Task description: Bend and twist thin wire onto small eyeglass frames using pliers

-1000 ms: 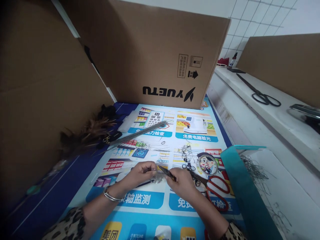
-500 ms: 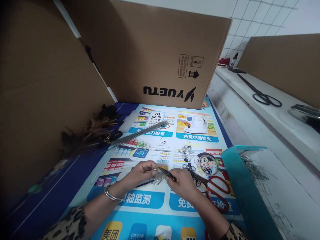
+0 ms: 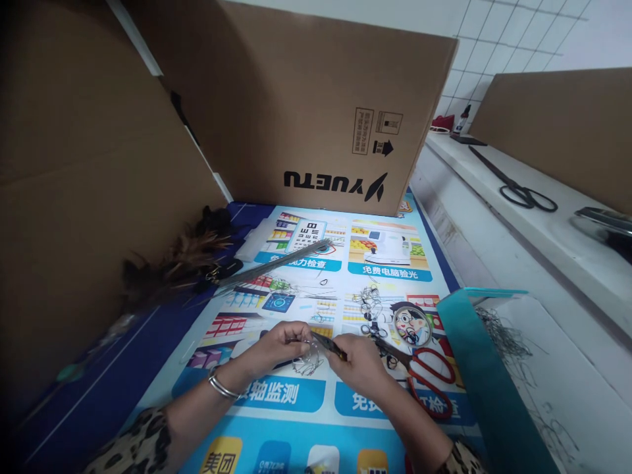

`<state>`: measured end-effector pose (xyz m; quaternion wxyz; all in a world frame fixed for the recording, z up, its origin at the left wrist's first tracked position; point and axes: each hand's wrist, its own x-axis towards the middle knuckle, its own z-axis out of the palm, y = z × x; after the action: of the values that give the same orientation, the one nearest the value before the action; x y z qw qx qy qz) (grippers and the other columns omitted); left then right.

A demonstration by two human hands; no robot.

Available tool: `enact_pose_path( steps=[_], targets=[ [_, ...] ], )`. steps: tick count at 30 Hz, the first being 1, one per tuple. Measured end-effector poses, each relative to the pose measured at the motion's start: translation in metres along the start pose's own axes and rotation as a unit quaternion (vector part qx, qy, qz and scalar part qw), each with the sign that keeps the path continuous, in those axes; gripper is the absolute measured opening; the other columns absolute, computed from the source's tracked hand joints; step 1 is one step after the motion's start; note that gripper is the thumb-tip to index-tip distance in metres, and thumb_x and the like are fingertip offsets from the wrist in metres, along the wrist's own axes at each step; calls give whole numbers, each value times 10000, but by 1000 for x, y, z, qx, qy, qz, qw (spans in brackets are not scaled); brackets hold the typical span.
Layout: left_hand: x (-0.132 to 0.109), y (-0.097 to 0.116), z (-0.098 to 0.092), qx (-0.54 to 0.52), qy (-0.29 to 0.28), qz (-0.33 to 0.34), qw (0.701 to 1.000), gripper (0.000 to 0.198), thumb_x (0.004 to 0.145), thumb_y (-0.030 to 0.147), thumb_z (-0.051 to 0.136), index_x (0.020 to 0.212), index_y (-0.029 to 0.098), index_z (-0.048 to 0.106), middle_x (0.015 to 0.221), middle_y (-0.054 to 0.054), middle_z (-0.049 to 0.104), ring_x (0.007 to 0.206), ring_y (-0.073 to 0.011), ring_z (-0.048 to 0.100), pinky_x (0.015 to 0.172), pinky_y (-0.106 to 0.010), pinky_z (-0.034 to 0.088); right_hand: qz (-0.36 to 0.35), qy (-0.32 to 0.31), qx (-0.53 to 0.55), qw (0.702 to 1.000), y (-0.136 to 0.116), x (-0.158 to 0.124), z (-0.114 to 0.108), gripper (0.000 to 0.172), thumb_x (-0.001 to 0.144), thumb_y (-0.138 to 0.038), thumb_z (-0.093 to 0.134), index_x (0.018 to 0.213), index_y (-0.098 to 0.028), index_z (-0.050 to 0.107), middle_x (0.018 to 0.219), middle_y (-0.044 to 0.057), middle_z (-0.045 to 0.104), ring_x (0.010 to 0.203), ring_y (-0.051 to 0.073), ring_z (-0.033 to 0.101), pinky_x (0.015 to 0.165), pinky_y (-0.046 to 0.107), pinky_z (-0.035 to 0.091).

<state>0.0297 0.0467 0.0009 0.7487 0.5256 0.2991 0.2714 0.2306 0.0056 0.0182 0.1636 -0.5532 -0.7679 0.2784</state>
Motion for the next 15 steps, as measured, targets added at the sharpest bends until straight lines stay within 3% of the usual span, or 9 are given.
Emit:
enact_pose_path(
  steps=[10, 15],
  targets=[
    [0, -1, 1, -50, 38, 2, 998, 195, 713, 276, 634, 725, 114, 526, 580, 20, 469, 511, -69, 397, 511, -194, 323, -6, 4, 0, 1000, -1, 0, 0, 290, 813, -338, 444, 579, -176, 391, 551, -27, 428, 514, 85, 410, 486, 199, 224],
    [-1, 3, 2, -86, 25, -6, 996, 202, 709, 276, 642, 722, 112, 524, 589, 15, 491, 513, -68, 421, 515, -196, 333, -7, -4, 0, 1000, 0, -1, 0, 280, 814, -330, 440, 587, -180, 379, 554, -29, 435, 513, 86, 411, 481, 199, 223]
  ],
)
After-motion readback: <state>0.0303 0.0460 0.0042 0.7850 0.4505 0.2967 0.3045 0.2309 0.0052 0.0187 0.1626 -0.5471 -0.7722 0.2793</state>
